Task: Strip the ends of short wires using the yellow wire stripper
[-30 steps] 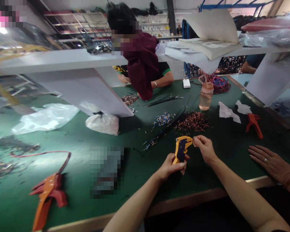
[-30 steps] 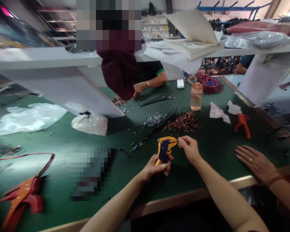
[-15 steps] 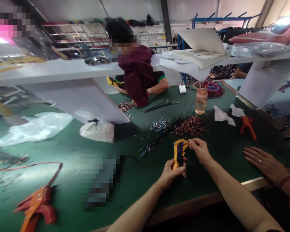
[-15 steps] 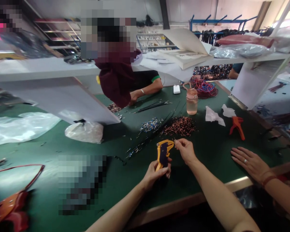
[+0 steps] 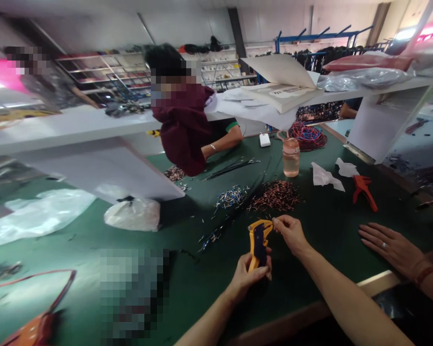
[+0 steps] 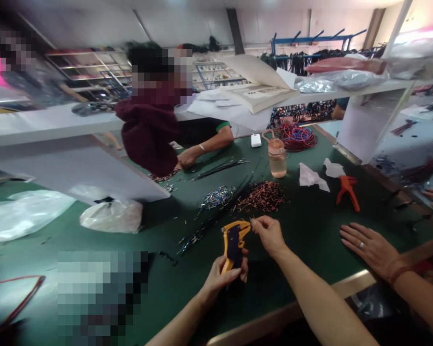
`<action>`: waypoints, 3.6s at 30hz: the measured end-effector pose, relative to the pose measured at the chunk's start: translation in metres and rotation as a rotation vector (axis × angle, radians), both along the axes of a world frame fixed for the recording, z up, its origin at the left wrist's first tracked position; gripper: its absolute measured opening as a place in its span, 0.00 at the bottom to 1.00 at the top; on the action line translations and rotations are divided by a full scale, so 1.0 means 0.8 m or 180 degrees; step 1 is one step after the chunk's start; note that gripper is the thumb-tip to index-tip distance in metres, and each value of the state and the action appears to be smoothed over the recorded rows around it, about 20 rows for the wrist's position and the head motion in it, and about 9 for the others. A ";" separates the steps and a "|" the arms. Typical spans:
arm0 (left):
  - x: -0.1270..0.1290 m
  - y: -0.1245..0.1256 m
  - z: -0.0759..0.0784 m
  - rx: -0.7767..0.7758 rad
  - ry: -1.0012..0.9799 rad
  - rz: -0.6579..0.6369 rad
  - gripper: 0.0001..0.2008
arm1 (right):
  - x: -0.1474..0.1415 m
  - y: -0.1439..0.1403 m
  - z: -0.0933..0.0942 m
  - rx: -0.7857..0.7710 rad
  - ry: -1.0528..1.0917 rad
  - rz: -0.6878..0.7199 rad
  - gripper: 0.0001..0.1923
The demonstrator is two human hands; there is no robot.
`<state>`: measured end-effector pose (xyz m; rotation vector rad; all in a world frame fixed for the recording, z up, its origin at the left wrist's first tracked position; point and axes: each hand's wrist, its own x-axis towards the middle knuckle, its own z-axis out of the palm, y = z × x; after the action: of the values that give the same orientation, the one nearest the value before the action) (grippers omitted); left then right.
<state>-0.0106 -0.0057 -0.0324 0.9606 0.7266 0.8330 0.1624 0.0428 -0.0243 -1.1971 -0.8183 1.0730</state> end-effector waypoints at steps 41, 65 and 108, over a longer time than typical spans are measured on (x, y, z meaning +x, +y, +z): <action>-0.010 0.023 0.020 0.0186 -0.0028 -0.0266 0.22 | -0.011 -0.043 0.012 0.1655 -0.1906 0.0385 0.07; -0.004 0.014 0.022 0.0059 0.0448 0.0141 0.22 | -0.011 -0.046 0.016 0.1914 -0.2548 0.0298 0.09; -0.006 0.035 0.016 -0.0640 -0.1164 0.0679 0.20 | 0.000 -0.038 0.007 0.1371 -0.2225 0.0192 0.11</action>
<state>-0.0157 0.0221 -0.0193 0.5356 0.5865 1.0667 0.1625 0.0121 -0.0186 -1.1764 -1.5427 0.4617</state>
